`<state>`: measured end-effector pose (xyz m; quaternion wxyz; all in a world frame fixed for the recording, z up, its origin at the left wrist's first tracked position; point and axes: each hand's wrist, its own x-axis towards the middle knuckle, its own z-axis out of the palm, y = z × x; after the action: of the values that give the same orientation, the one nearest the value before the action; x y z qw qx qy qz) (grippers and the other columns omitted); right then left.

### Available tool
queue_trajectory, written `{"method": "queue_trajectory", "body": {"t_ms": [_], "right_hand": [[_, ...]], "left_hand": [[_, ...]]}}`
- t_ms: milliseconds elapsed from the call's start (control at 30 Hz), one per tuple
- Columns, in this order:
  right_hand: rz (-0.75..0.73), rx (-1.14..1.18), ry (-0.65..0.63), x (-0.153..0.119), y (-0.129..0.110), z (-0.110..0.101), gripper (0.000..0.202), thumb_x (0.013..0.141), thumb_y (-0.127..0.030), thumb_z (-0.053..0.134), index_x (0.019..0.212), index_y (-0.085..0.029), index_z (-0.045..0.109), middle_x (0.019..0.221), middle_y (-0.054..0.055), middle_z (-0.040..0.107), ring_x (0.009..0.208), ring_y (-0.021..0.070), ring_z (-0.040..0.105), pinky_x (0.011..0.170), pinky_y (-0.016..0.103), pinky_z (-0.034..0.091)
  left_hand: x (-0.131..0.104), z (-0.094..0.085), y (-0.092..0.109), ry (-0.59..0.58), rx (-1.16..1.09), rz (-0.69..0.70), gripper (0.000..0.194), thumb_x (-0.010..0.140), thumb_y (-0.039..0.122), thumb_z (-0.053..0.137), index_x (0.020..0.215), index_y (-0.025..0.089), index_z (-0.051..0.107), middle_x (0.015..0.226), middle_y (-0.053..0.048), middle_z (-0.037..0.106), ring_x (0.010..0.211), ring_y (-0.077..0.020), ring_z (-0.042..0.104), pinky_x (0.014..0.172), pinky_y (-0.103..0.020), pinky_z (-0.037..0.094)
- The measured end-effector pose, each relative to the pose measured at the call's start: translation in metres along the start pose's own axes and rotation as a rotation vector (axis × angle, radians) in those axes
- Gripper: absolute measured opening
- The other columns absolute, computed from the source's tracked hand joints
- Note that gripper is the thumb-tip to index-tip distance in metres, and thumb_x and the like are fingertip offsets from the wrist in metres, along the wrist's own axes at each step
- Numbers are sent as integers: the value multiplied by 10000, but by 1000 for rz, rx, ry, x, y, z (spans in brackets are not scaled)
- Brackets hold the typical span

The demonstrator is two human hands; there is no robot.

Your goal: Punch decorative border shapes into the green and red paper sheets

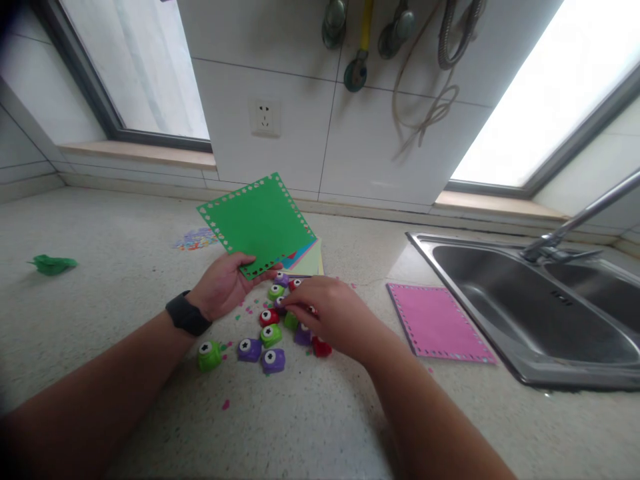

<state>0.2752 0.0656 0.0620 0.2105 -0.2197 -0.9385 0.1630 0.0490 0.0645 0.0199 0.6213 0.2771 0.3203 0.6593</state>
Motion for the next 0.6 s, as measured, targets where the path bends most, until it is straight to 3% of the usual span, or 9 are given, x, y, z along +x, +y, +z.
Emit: {"method": "queue_trajectory", "body": {"t_ms": [133,367,600], "right_hand": [[116,-131,29,-1,13,-1,160,988,-241,596,1050,-232,743,973,51,768,865,180,679,787,325,501],[124,-194,-32,2,16,0,202,1008,-212,552,1068,-227,744,1013,60,767,941,197,690,838,341,510],[273,-273,86,0,31,-3,189,982,-204,564,1068,-231,730,1039,57,772,955,232,691,856,382,506]], "left_hand": [[-1,0,0,9,2,4,251,820,36,550,1012,65,709,1099,-177,774,894,-285,771,828,-418,629],[1,-1,0,-18,10,0,265,833,48,535,1039,96,695,1055,-158,780,881,-272,771,849,-430,622],[3,-5,-2,-24,12,13,255,822,56,553,1034,92,690,1020,-151,785,881,-277,774,809,-398,633]]}}
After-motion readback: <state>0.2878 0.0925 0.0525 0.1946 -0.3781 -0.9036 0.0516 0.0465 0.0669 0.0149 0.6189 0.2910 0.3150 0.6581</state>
